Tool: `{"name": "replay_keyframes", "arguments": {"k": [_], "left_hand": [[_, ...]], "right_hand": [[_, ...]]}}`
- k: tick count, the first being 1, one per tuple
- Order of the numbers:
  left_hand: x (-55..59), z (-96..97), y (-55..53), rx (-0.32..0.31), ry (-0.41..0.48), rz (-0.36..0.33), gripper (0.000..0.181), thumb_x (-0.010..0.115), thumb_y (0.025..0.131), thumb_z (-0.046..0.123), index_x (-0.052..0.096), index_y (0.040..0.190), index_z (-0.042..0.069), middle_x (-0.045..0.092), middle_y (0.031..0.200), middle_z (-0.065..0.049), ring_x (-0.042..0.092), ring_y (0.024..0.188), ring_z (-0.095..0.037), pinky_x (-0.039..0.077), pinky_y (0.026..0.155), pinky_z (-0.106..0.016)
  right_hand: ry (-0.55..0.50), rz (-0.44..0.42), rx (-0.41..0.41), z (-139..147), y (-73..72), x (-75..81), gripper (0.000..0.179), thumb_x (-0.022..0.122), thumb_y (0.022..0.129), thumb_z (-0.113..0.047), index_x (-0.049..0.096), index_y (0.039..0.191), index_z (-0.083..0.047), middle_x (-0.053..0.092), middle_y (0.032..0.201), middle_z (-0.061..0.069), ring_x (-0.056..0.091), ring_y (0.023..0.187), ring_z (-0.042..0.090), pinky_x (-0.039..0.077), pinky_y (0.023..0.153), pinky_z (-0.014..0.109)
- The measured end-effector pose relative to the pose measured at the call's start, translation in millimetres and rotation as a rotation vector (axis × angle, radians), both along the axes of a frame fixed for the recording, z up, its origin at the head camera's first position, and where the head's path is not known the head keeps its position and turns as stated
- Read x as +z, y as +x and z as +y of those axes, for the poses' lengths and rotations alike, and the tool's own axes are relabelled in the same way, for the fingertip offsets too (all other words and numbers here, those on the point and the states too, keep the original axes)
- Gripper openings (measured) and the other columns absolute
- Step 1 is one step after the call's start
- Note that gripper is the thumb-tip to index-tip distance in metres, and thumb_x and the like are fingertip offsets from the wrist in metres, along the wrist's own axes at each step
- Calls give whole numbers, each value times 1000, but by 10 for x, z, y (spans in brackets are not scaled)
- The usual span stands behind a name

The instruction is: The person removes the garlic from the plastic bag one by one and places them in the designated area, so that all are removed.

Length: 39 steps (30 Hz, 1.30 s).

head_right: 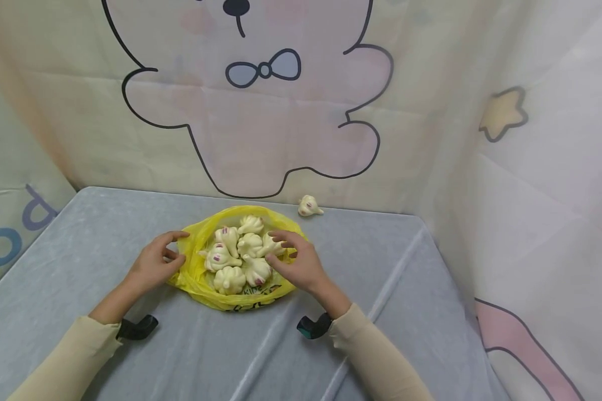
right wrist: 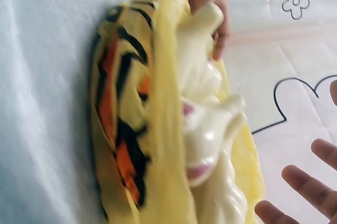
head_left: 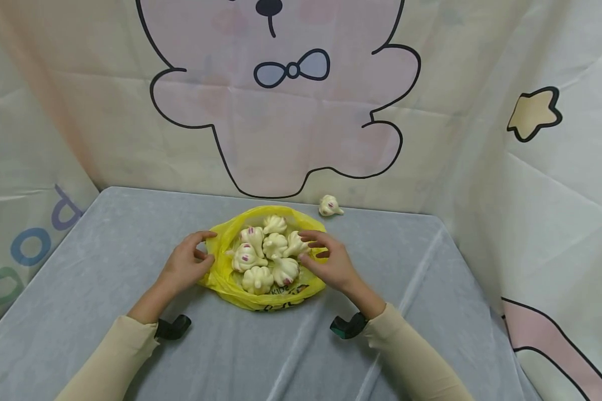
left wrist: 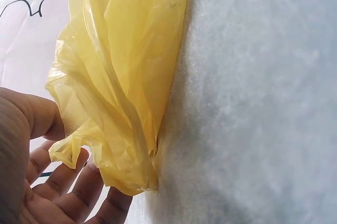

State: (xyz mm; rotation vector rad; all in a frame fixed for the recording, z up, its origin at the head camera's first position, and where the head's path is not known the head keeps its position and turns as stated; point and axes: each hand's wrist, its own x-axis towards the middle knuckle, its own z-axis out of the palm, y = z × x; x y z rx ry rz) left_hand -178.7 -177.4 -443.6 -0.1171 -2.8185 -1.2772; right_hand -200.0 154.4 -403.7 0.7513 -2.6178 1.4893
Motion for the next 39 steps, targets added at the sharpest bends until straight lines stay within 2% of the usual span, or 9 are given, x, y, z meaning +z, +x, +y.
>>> {"name": "replay_keyframes", "arguments": {"k": [12,20,33,39], "left_hand": [[-5,-5,6,-10,-5,11,49,57,90,12,47,137,8,43,141,-20,63,89,-27,53,64,-30],[-7,-6,12,-12,5,5,48,57,90,11,47,137,9,43,142,-21,63,90,-28,53,63,-30],[4,14,-13,-11,-3,6,47,56,90,12,48,137,9,44,141,-19,63,89,-27,53,64,-31],[-1,18,-15,-10,-1,4,48,56,90,12,48,136,9,45,140,-19,63,89,-27,53,65,-31]], "right_hand": [[23,-31,52,-185,111,-163,40,67,88,-25,60,127,-19,64,119,13,62,107,31,49,85,56],[54,17,43,-242,118,-240,40,70,85,-24,63,123,-14,65,116,8,61,107,29,49,88,51],[95,131,0,-298,54,-338,31,69,81,-16,67,112,-11,69,102,8,63,94,22,50,79,38],[144,156,-3,-329,43,-368,31,70,81,-19,68,111,-14,69,105,5,63,96,18,51,82,37]]}}
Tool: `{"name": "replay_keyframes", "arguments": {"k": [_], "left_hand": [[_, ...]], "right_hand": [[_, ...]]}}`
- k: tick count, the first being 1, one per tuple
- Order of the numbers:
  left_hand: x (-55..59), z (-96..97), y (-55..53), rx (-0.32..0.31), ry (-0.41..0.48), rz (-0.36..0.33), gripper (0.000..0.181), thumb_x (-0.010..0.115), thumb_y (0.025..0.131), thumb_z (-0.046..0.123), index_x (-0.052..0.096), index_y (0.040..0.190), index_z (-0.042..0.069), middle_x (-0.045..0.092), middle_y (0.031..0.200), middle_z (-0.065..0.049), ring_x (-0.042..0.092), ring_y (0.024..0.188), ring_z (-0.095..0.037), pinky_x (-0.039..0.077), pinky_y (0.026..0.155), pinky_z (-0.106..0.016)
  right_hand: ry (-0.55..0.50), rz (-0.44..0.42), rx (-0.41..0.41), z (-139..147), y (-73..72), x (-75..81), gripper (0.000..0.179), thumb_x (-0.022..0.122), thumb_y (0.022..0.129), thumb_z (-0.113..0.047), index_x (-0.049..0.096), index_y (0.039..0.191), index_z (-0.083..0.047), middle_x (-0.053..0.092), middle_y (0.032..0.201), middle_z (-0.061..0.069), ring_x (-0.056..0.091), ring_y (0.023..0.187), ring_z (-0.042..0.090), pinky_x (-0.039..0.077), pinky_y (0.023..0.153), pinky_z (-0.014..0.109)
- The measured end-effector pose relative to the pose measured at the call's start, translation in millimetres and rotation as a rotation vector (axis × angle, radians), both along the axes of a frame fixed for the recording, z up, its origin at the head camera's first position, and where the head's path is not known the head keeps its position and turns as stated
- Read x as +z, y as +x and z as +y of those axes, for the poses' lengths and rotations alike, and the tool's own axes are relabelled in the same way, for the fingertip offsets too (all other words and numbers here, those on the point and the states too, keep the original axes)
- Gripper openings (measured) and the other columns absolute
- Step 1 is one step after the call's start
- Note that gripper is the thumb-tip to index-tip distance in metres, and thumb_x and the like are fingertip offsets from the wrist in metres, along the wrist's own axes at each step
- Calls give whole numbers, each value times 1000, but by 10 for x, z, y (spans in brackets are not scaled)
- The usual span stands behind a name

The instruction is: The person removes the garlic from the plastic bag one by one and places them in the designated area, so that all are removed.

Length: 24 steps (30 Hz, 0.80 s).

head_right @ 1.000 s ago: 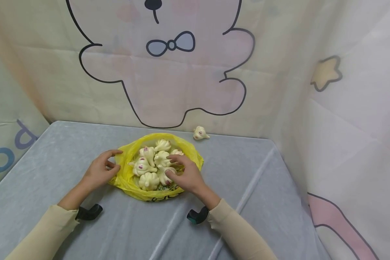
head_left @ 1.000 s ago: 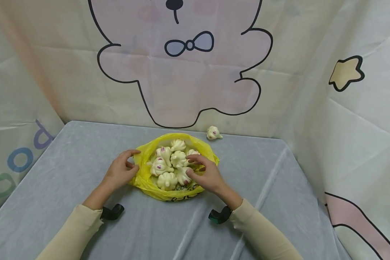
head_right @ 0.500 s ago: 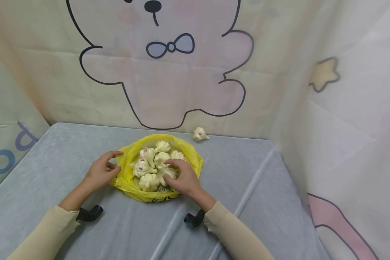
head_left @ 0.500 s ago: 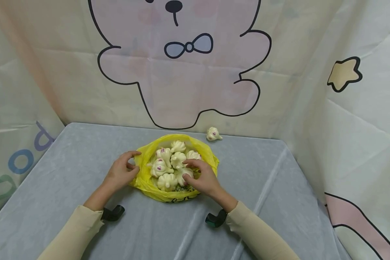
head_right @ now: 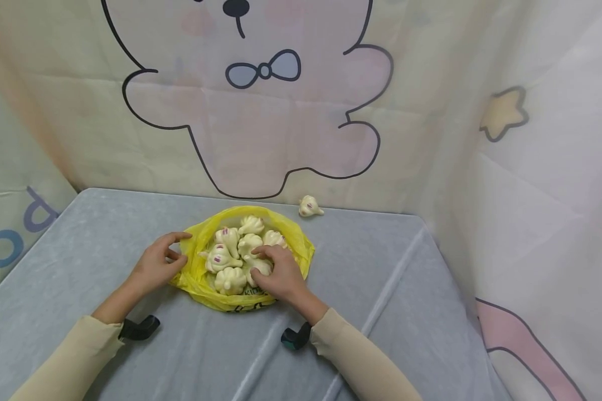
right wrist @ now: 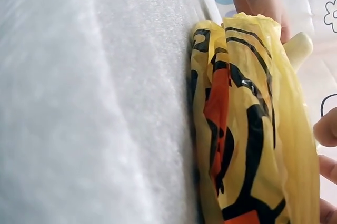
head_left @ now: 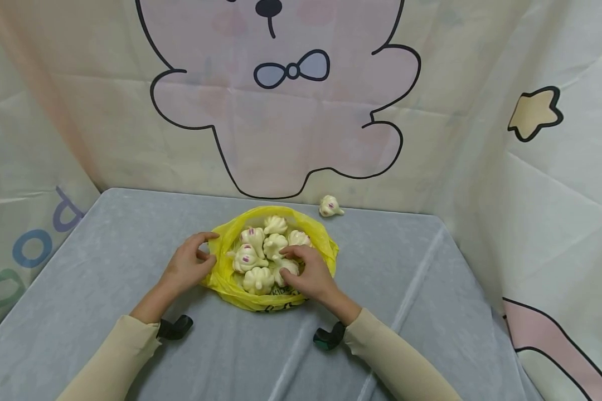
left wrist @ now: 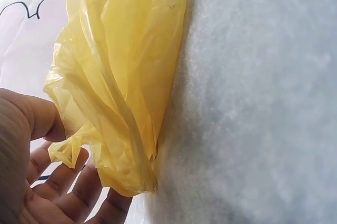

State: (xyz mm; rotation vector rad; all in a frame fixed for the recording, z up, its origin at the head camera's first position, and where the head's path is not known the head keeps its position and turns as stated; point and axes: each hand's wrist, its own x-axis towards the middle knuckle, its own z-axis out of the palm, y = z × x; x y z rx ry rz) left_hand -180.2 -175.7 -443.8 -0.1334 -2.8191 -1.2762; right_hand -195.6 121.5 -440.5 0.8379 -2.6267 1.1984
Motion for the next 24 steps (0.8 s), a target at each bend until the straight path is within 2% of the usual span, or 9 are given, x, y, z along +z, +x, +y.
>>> {"name": "replay_keyframes", "arguments": {"k": [10,17,24], "left_hand": [[-15,3,-3,-1,-10,12,47,57,89,13,50,135,9,46,139,-19,64,88,-26,55,66,-34],[-4,15,12,9,-10,8,47,57,89,13,50,135,9,46,139,-19,63,88,-26,55,66,-33],[-2,28,21,12,-1,14,47,57,89,12,50,135,9,47,138,-19,63,87,-26,53,65,-32]], "right_hand": [[61,-44,-12,-18,10,-39,33,70,82,-20,67,114,-19,64,112,-1,59,104,14,50,88,37],[57,-36,2,-10,21,-34,32,70,81,-17,68,113,-15,64,112,3,60,103,16,51,85,36],[36,-35,-1,23,23,-31,32,70,79,-15,68,111,-16,64,110,1,60,98,14,49,78,29]]}}
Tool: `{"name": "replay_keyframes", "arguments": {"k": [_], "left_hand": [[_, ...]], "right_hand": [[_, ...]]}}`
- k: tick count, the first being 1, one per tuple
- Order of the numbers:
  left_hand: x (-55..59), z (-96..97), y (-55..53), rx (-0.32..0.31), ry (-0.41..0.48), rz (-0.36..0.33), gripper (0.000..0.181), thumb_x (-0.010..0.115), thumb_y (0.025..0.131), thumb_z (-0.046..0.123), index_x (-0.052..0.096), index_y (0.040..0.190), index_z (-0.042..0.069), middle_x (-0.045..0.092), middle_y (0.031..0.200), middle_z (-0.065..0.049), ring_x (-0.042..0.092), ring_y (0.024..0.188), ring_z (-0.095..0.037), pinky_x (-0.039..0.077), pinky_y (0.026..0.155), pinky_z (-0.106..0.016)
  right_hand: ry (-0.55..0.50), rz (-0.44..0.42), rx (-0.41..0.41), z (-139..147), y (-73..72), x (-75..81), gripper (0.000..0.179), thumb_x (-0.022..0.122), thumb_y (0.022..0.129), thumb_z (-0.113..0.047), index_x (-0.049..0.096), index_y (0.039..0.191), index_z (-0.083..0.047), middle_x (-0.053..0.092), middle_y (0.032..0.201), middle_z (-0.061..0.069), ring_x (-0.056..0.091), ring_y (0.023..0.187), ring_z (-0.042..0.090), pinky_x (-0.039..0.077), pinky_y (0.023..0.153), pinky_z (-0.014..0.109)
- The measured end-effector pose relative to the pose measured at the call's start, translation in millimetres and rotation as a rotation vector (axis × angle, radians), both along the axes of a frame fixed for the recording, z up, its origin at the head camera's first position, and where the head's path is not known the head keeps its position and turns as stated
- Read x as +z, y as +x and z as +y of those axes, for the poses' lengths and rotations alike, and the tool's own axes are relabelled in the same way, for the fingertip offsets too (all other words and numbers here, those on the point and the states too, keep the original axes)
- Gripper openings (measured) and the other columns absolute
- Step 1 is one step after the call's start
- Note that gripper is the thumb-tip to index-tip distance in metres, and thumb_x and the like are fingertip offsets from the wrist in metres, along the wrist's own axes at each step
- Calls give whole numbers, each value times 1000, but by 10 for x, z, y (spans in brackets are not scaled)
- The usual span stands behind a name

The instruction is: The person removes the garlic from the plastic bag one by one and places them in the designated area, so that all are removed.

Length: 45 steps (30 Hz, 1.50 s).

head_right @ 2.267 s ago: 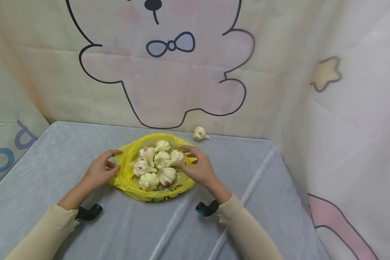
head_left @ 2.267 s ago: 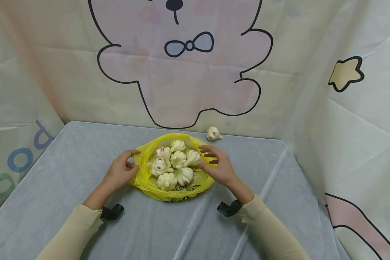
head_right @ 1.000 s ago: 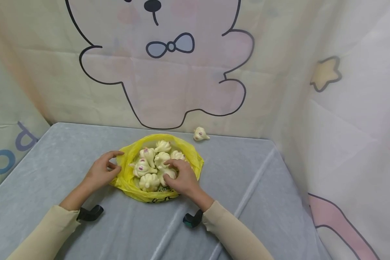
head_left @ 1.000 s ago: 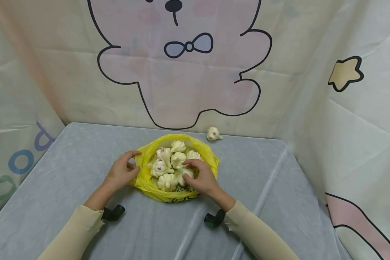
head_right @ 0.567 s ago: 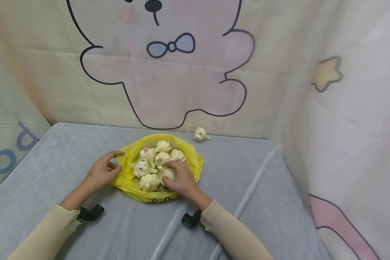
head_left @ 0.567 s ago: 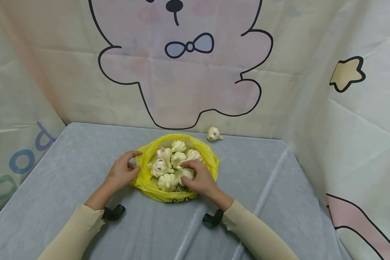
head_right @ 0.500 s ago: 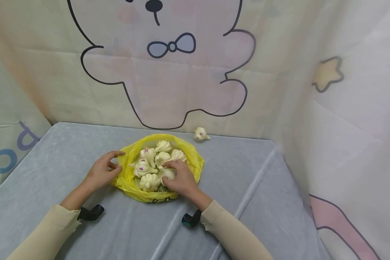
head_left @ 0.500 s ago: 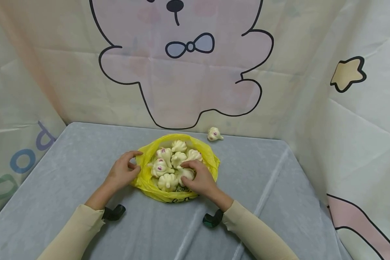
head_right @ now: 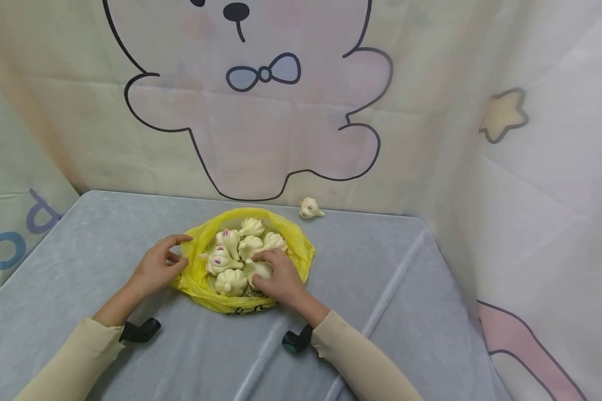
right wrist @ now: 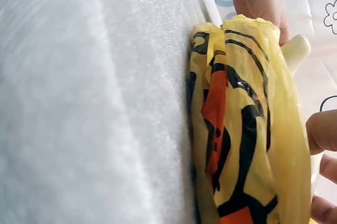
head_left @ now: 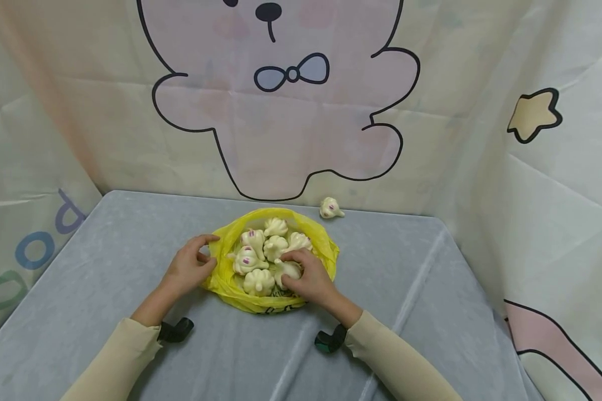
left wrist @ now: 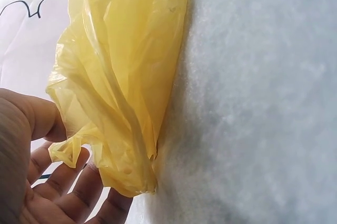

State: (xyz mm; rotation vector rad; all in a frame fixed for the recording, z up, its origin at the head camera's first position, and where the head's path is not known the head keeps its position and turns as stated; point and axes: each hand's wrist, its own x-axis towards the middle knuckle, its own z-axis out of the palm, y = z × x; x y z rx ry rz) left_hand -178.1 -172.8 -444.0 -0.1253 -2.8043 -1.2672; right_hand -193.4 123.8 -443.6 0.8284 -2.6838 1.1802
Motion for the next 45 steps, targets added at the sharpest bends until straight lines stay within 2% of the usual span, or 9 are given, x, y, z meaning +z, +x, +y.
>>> {"name": "replay_keyframes", "arguments": {"k": [4,13,18,27,32,38,45], "left_hand": [[-4,-9,-1,1,1,4,47,57,89,12,50,135,8,47,138,-19,63,87,-26,53,65,-31],[-11,-28,-9,0,1,-2,47,57,89,12,49,135,9,46,138,-20,63,87,-26,54,66,-33],[2,-37,-10,0,1,-14,47,57,90,12,49,136,9,46,139,-20,63,88,-26,54,66,-33],[31,-51,6,-3,0,-23,47,56,90,13,48,137,10,45,139,-20,63,89,-26,53,63,-30],[43,-46,4,0,-10,-23,47,57,90,13,49,136,10,45,140,-19,63,88,-26,53,64,-31],[46,-52,-11,2,-13,-32,47,57,91,13,48,136,11,45,140,-18,63,90,-26,53,65,-31],[41,-68,-19,-10,-6,-22,47,57,91,14,48,136,10,45,140,-18,63,90,-27,54,65,-32]], "right_hand": [[-18,-1,3,7,7,46,32,70,78,-14,69,110,-16,65,109,1,60,98,13,50,76,28],[-85,-8,10,40,15,190,31,69,78,-14,68,108,-14,64,106,3,57,89,15,50,62,24],[-97,-6,-18,82,-27,261,32,70,78,-15,68,110,-15,65,107,4,59,90,16,52,60,24],[-142,18,-59,213,-124,453,33,70,78,-16,68,111,-14,66,107,6,63,91,24,55,64,36],[-177,30,-95,346,-179,549,34,71,78,-15,68,112,-12,67,108,9,63,92,26,56,64,36],[-199,65,-134,529,-253,585,36,72,77,-11,68,112,-9,67,107,11,63,89,26,55,62,28],[-183,82,-194,716,-325,552,34,73,77,-10,69,111,-8,66,111,12,63,91,28,55,63,30]]}}
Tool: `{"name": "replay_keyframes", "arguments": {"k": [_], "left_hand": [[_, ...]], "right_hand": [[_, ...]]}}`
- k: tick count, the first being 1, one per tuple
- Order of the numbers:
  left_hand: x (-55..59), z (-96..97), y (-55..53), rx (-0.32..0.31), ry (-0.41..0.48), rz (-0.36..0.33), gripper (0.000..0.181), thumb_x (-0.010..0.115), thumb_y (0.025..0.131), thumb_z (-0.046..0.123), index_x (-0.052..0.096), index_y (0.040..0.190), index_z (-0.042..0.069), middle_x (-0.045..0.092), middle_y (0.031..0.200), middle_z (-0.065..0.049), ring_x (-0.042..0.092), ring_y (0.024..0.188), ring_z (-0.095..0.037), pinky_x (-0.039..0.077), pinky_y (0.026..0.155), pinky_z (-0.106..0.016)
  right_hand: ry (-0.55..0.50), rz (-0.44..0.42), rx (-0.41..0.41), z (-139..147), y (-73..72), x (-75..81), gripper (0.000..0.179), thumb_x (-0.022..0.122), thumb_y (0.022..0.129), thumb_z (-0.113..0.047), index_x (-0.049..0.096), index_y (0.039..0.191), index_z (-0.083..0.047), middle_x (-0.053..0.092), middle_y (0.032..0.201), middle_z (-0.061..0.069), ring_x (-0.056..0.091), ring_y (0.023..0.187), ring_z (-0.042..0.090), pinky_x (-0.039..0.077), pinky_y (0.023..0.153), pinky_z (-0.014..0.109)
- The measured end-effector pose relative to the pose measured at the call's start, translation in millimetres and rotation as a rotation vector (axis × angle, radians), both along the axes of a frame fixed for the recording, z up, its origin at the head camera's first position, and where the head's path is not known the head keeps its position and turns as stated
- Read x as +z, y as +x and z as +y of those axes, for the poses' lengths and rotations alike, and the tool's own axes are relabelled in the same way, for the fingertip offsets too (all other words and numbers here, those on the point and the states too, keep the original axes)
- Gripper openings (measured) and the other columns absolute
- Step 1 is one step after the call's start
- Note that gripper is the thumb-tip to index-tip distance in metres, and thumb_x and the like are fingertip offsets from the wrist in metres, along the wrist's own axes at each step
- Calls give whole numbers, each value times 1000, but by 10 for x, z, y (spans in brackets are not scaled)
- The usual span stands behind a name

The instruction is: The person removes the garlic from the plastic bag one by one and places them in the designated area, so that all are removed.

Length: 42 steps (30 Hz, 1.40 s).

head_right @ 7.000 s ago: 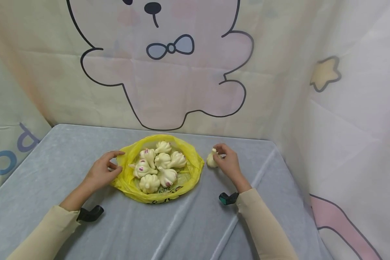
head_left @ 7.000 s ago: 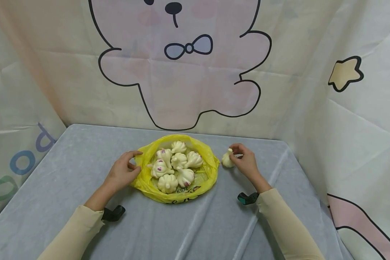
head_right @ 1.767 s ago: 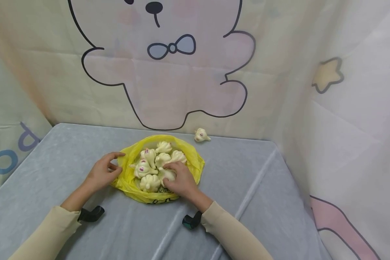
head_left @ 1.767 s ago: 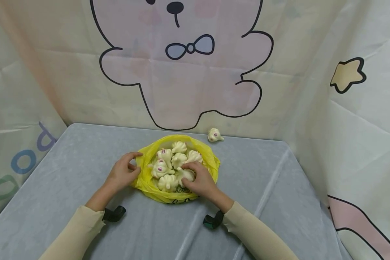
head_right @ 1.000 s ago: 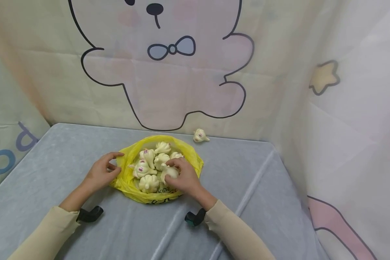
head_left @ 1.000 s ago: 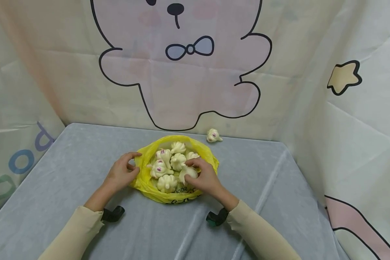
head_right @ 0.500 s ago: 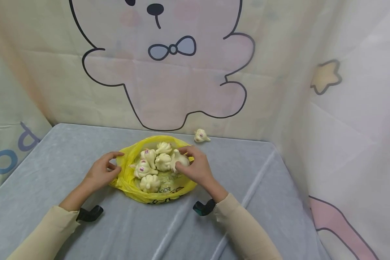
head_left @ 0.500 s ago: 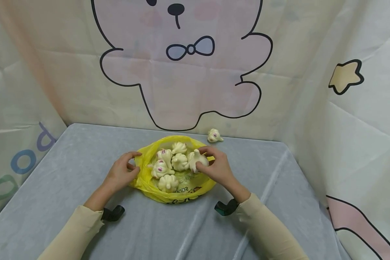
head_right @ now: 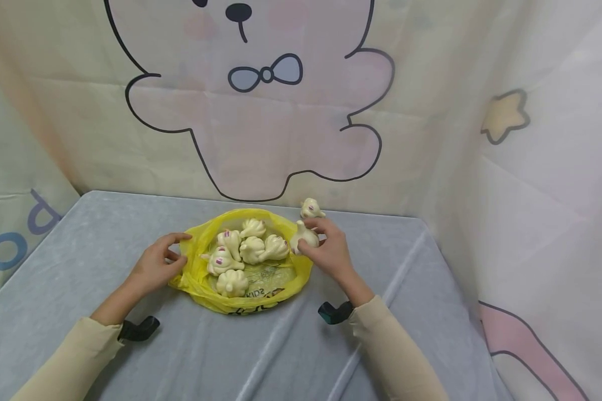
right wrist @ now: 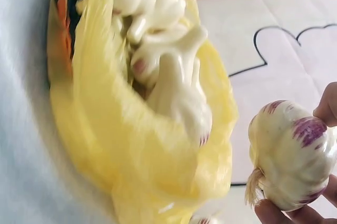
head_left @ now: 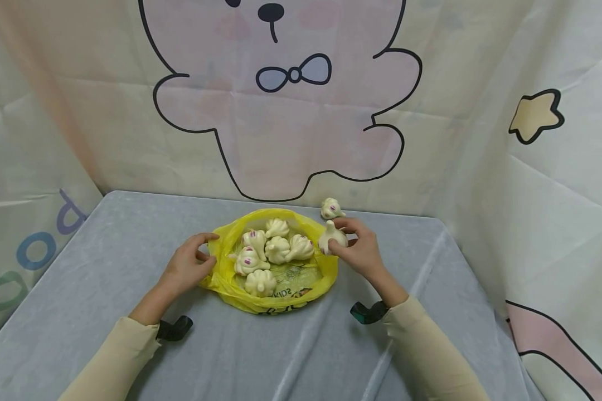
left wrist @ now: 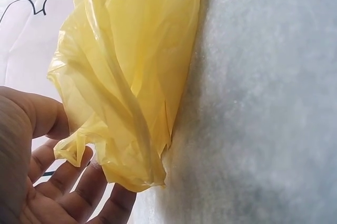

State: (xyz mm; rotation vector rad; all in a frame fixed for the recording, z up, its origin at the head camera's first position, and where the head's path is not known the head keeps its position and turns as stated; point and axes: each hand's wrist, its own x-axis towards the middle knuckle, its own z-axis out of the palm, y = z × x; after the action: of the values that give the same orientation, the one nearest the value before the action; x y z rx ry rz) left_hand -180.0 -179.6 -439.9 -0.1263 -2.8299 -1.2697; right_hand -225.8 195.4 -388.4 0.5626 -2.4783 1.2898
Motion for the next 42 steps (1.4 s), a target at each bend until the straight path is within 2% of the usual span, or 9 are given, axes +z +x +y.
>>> {"name": "replay_keyframes", "arguments": {"k": [11,17,23,27,32,42], "left_hand": [[-11,-10,12,-5,5,-3,46,58,91,13,49,136,11,45,139,-18,63,90,-27,54,66,-32],[-1,-4,16,-9,14,-11,46,58,91,13,48,136,11,45,139,-18,63,91,-27,54,65,-31],[8,-2,3,-6,10,-24,46,57,91,14,48,136,11,45,140,-17,63,91,-27,54,64,-31],[6,-5,-5,-2,13,-34,47,57,91,14,48,137,12,44,140,-17,63,92,-27,54,63,-30],[3,-8,-4,1,15,-41,47,58,91,13,48,137,12,44,140,-17,63,92,-26,54,63,-30],[3,-21,6,4,24,-43,47,57,92,14,48,137,12,44,141,-17,63,93,-27,54,63,-30]], "right_hand": [[38,-81,-121,277,-150,-145,29,71,78,-14,70,107,-13,69,108,7,65,92,28,53,65,24],[72,-133,-174,397,-216,-239,29,71,79,-14,70,107,-13,70,107,7,65,94,27,52,73,31],[92,-168,-213,493,-259,-334,29,70,79,-16,70,107,-12,70,107,9,65,94,29,50,71,33],[104,-196,-213,529,-293,-395,30,69,80,-15,70,109,-11,69,111,10,64,98,31,52,78,39],[110,-233,-204,556,-333,-472,30,69,82,-14,69,112,-8,68,114,13,62,104,32,49,91,46],[111,-275,-198,541,-374,-541,32,67,85,-19,67,116,-10,65,120,12,58,109,33,47,95,48]]}}
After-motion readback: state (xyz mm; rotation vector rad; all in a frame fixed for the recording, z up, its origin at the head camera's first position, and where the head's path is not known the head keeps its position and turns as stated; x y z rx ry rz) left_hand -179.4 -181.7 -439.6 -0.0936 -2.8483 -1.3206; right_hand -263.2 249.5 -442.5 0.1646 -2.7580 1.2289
